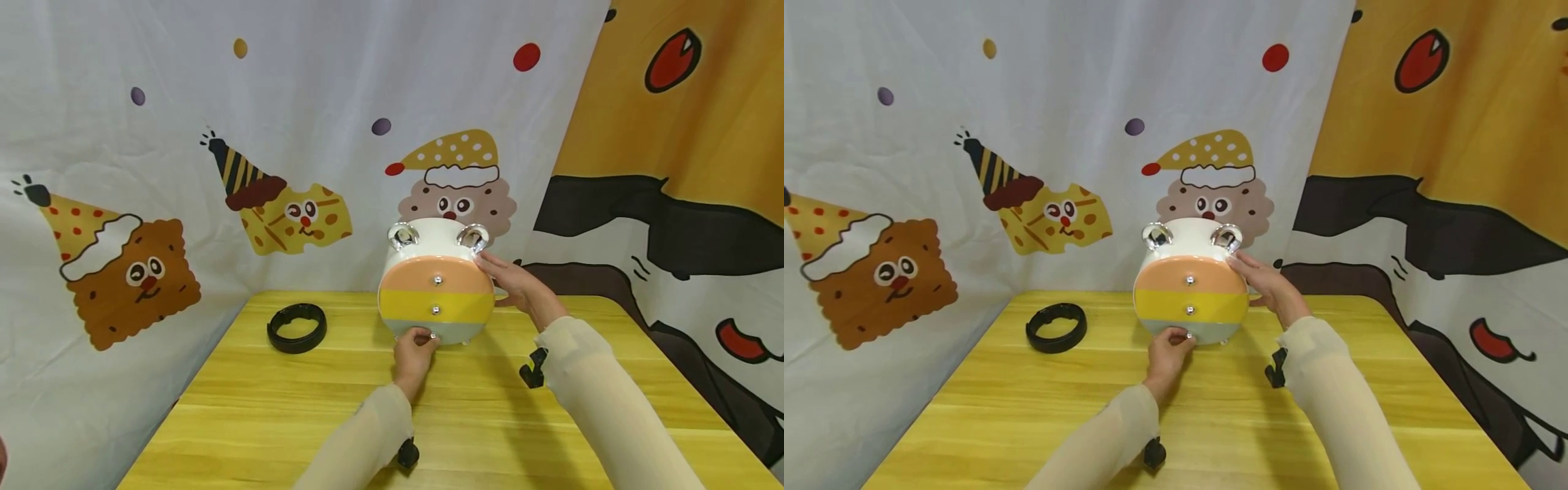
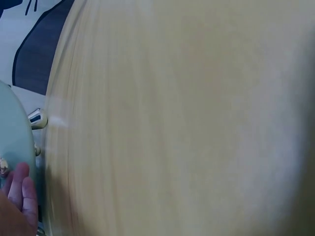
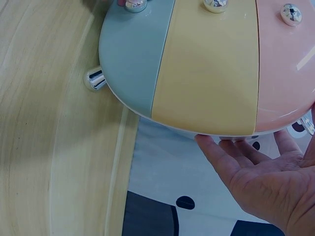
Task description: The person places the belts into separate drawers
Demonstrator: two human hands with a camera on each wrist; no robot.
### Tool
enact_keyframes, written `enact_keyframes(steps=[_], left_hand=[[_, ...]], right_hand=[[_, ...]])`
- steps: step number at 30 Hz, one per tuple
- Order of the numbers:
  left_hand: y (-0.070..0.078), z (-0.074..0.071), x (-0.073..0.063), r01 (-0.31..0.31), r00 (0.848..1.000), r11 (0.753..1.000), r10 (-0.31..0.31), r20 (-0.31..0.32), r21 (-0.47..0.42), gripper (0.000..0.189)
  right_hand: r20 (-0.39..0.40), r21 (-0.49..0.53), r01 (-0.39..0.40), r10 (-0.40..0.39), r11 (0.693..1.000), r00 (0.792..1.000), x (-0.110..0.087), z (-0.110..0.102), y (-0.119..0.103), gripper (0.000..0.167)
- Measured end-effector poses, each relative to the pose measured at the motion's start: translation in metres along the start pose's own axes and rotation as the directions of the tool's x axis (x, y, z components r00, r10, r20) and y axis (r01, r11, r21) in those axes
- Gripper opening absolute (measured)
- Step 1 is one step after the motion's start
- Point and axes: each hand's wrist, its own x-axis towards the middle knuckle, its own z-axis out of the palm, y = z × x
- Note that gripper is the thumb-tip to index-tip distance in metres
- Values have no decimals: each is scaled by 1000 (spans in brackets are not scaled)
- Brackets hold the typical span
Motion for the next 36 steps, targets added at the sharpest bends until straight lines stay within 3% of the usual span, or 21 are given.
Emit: enact_keyframes(steps=[12, 24, 36], left_hand=[[-1, 6, -1, 5, 997, 1000, -6, -76, -16, 14], [2, 7, 0, 32, 994, 999, -36, -99, -44, 13], [2, 9, -1, 17, 991, 1000, -14, -134, 18, 11]], right_hand=[[-4, 11, 2, -2, 1000, 1000, 0, -1, 0, 82], [7, -16, 10, -10, 1000, 1000, -1, 1, -1, 79], [2, 0, 4, -4, 1000, 1000, -1, 0, 1, 80]])
